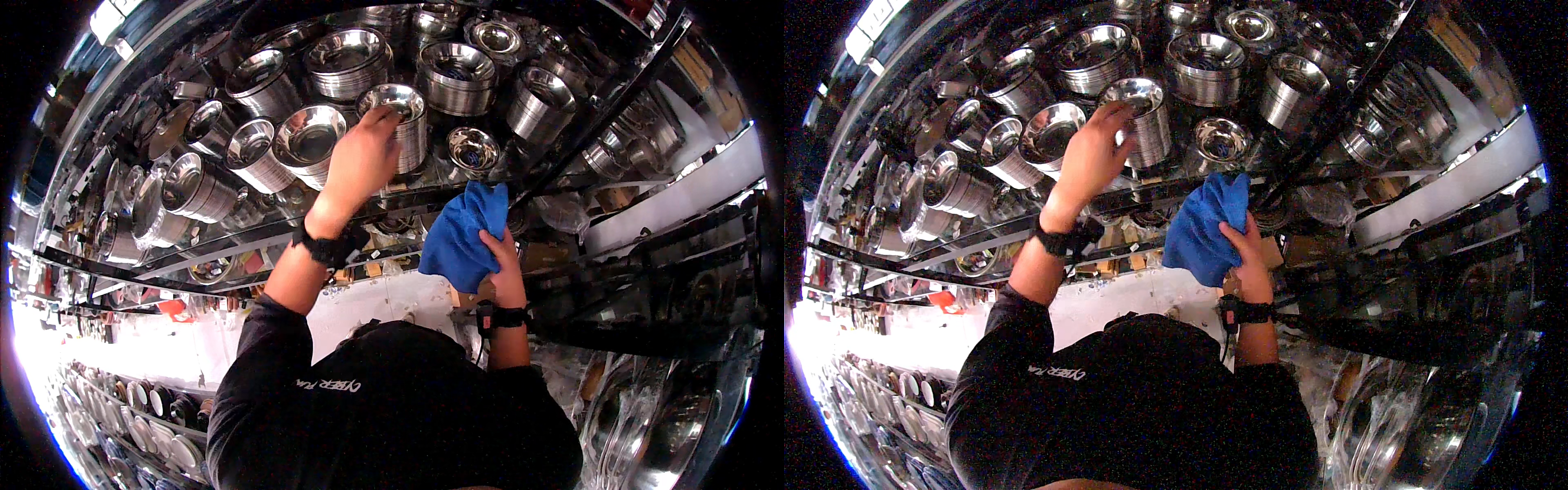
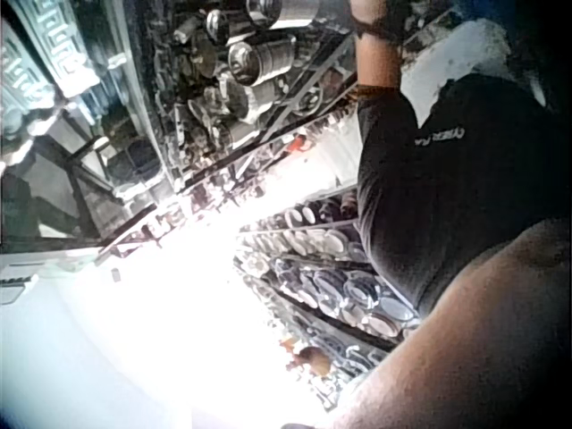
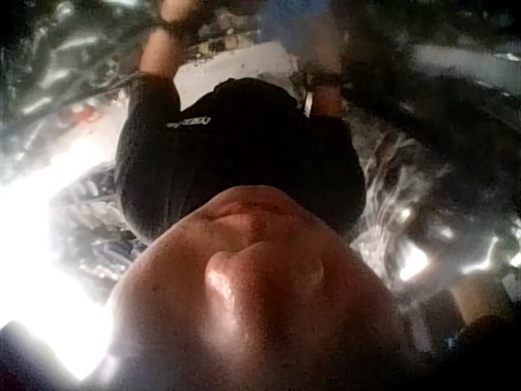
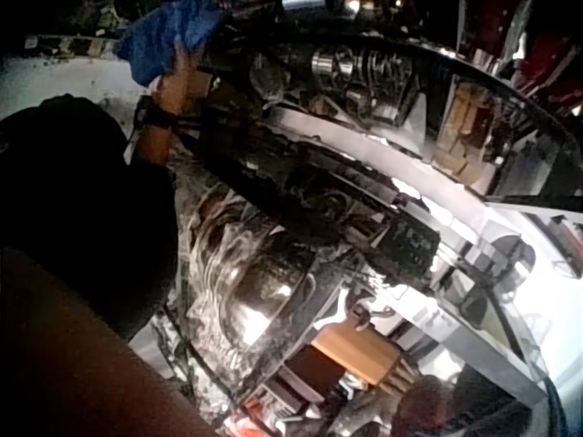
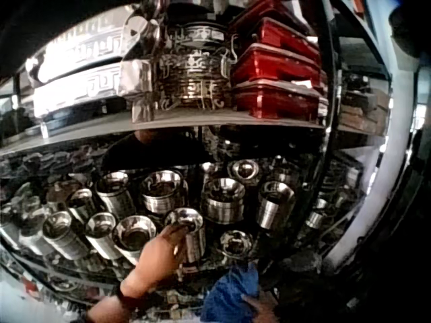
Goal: The person polishes multiple small metal bowls using a yellow buffing machine and a blue cloth. They repeatedly place bowls on the spinning buffing pad, wipe them with the cloth, and stack them on a nearby shelf.
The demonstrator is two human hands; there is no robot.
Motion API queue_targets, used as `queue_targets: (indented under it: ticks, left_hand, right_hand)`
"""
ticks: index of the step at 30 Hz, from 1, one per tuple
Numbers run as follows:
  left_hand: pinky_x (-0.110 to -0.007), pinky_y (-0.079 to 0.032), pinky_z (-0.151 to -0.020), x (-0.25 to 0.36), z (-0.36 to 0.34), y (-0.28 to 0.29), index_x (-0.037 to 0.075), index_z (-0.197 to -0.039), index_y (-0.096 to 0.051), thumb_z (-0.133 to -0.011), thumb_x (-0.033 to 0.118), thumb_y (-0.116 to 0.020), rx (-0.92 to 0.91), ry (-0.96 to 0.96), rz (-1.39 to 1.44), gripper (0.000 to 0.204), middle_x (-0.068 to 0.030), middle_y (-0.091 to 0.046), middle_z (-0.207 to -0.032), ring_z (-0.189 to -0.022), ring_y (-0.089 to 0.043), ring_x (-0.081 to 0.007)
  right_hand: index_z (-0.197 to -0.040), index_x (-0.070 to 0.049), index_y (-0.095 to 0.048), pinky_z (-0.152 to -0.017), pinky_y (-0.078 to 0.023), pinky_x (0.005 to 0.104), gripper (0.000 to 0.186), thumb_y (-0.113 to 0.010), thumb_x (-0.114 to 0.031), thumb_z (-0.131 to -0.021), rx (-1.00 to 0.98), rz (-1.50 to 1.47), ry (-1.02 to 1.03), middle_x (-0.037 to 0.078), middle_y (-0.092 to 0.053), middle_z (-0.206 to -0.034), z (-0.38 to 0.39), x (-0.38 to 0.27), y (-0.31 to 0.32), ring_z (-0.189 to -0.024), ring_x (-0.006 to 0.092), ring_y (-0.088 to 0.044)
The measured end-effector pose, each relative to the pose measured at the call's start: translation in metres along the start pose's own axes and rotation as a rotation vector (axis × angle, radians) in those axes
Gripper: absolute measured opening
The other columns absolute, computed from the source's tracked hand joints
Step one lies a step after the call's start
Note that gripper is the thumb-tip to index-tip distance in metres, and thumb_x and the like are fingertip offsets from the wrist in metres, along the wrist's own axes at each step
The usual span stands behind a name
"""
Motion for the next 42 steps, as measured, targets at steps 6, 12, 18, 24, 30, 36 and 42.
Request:
queue_targets:
  ticks: [6,12,18,24,30,36,42]
  left_hand:
    - [-0.044,-0.051,-0.076,-0.027,-0.015,-0.024,0.005,-0.110,-0.064,-0.084,0.017,-0.061,-0.110,0.062,-0.105,0.028,-0.0182,-0.066,-0.098,-0.090,-0.063,-0.0376]
    - [-0.040,-0.051,-0.073,-0.031,-0.018,-0.007,0.003,-0.100,-0.067,-0.085,0.015,-0.062,0.055,0.090,0.081,0.020,-0.0184,-0.066,-0.097,-0.085,-0.064,-0.0365]
    - [-0.032,-0.050,-0.074,-0.027,-0.015,0.017,0.002,-0.096,-0.067,-0.084,0.005,-0.062,0.189,0.066,0.199,0.013,-0.0149,-0.067,-0.094,-0.085,-0.065,-0.0296]
    - [-0.035,-0.050,-0.078,0.005,0.025,0.045,0.001,-0.093,-0.066,-0.083,0.001,-0.062,0.053,-0.185,0.441,0.011,-0.0127,-0.066,-0.095,-0.089,-0.064,-0.0288]
    - [-0.036,-0.043,-0.091,0.007,0.090,0.034,0.001,-0.096,-0.059,-0.089,0.002,-0.057,-0.301,-0.182,0.755,0.007,-0.0116,-0.058,-0.107,-0.105,-0.054,-0.0268]
    - [-0.035,-0.036,-0.096,-0.037,0.138,0.046,0.006,-0.095,-0.054,-0.096,0.018,-0.052,-0.295,0.034,1.176,0.013,-0.0118,-0.053,-0.118,-0.110,-0.047,-0.0212]
    - [-0.031,-0.041,-0.094,-0.076,0.185,0.045,0.008,-0.124,-0.047,-0.101,0.025,-0.044,-0.181,0.467,1.512,0.029,-0.0076,-0.049,-0.129,-0.110,-0.049,-0.0158]
  right_hand:
    - [-0.132,-0.002,-0.047,-0.096,-0.048,0.0395,0.058,-0.070,-0.007,-0.080,-0.035,0.118,-0.022,0.012,-0.060,-0.121,0.008,-0.002,0.003,-0.108,0.0261,-0.061]
    - [-0.134,-0.002,-0.045,-0.097,-0.047,0.0389,0.060,-0.071,-0.007,-0.080,0.003,0.118,-0.041,0.012,-0.059,-0.123,0.004,0.005,0.018,-0.110,0.0257,-0.060]
    - [-0.134,-0.002,-0.045,-0.097,-0.047,0.0390,0.061,-0.071,-0.010,-0.080,-0.003,0.053,0.028,0.013,-0.058,-0.124,0.007,-0.003,0.002,-0.109,0.0264,-0.060]
    - [-0.134,-0.001,-0.045,-0.097,-0.047,0.0403,0.068,-0.075,-0.018,-0.075,0.007,-0.168,0.174,0.012,-0.056,-0.126,0.024,-0.013,0.016,-0.110,0.0274,-0.058]
    - [-0.140,0.000,-0.036,-0.101,-0.041,0.0352,0.064,-0.059,-0.025,-0.086,-0.317,-0.010,-0.015,0.011,-0.049,-0.135,0.015,0.012,-0.048,-0.116,0.0214,-0.052]
    - [-0.146,-0.002,-0.029,-0.098,-0.040,0.0297,0.061,-0.053,-0.024,-0.094,-0.389,0.197,-0.140,0.009,-0.053,-0.129,0.044,0.029,-0.157,-0.111,0.0158,-0.053]
    - [-0.132,-0.003,-0.045,-0.100,-0.040,0.0331,0.082,-0.085,-0.028,-0.064,-0.589,0.473,0.069,0.006,-0.057,-0.123,0.063,0.041,-0.192,-0.114,0.0206,-0.054]
Point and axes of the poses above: each hand's wrist, its own z-axis away from the middle knuckle, its own y-axis out of the back of the hand, x = y × z, the point moved 9 cm from there along -z, towards the middle knuckle
